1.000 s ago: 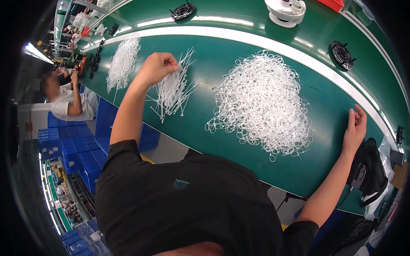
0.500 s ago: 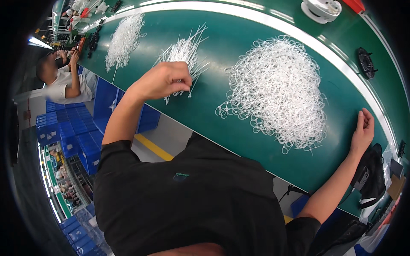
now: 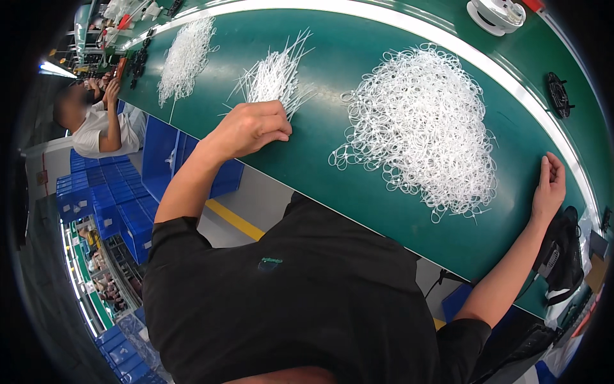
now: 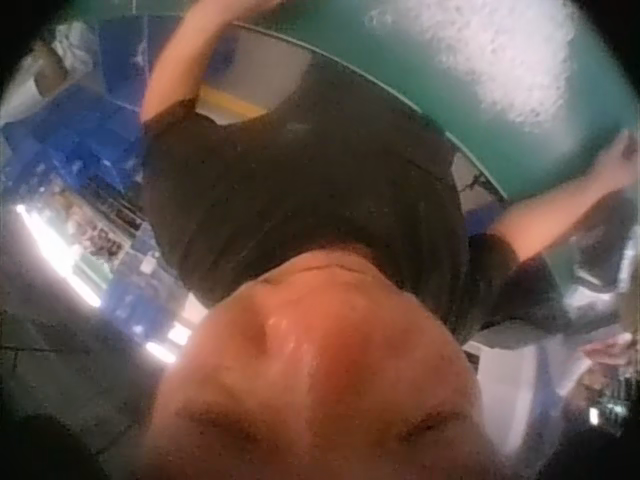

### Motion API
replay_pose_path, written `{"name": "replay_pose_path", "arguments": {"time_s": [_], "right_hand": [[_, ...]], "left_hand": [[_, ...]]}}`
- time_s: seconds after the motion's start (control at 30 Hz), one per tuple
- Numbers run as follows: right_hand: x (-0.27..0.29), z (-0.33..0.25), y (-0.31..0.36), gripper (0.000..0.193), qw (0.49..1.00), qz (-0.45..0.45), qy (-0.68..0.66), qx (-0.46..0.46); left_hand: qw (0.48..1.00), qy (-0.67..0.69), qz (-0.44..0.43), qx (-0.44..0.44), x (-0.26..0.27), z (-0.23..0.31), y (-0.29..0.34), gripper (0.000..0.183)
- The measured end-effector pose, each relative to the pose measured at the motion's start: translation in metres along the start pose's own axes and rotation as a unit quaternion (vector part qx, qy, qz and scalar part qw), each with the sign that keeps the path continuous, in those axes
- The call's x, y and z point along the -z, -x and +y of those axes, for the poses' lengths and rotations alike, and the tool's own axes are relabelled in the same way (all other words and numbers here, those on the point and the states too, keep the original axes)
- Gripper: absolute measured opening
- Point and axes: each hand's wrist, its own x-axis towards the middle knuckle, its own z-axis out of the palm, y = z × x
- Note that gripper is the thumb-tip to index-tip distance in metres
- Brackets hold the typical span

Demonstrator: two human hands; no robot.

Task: The person repeatedly picks up white plastic cable ties and small white rubber bands from a green workbench. They thread the rubber bands onto the cable ties by hand and place the assembled units into a small white container. The process is repetitive and performed one at a time.

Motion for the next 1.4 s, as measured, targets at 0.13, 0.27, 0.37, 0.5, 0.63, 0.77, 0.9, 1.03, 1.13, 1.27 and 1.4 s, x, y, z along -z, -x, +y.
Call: {"name": "replay_pose_path", "arguments": {"time_s": [0.13,0.27,0.37,0.5,0.63,0.77,0.9,1.03,1.13,1.27,1.4], "right_hand": [[0.000,-0.001,0.001,0.027,1.000,0.002,0.011,0.002],[-0.001,-0.007,0.001,0.028,1.000,0.003,0.012,-0.004],[-0.001,-0.004,0.003,0.028,1.000,0.002,0.014,-0.006],[0.000,-0.006,0.004,0.028,0.999,0.005,0.032,0.000],[-0.003,-0.012,0.006,0.027,1.000,0.008,0.009,0.007],[-0.004,-0.012,0.004,0.027,1.000,0.010,0.001,0.003],[0.003,-0.008,0.000,0.027,0.997,0.031,-0.067,-0.004],[0.008,-0.059,0.003,0.027,0.994,0.091,-0.055,0.032],[-0.001,-0.141,0.023,0.022,0.987,0.095,-0.089,0.097],[-0.052,-0.245,0.063,0.021,0.958,-0.057,-0.175,0.219],[-0.105,-0.303,0.089,0.034,0.928,-0.135,-0.190,0.290]], "left_hand": [[1.000,-0.012,0.013,-0.015,-0.001,-0.002,-0.002,0.011],[0.999,-0.026,0.009,-0.031,-0.003,-0.001,-0.002,0.010],[0.999,-0.038,-0.014,-0.028,-0.001,0.002,-0.005,0.010],[1.000,0.005,-0.001,-0.017,-0.004,-0.002,-0.007,0.009],[0.970,0.224,0.081,0.044,0.000,-0.005,-0.008,0.009],[0.882,0.427,0.200,0.013,-0.003,-0.023,-0.008,0.007],[0.808,0.542,0.232,0.019,0.007,-0.026,-0.012,0.006],[0.767,0.583,0.269,0.012,0.006,-0.021,-0.025,0.005],[0.756,0.603,0.254,-0.019,0.010,-0.016,-0.042,0.006],[0.660,0.703,0.258,-0.057,0.008,0.018,-0.068,0.008],[0.593,0.780,0.191,-0.060,-0.007,0.057,-0.106,0.007]]}}
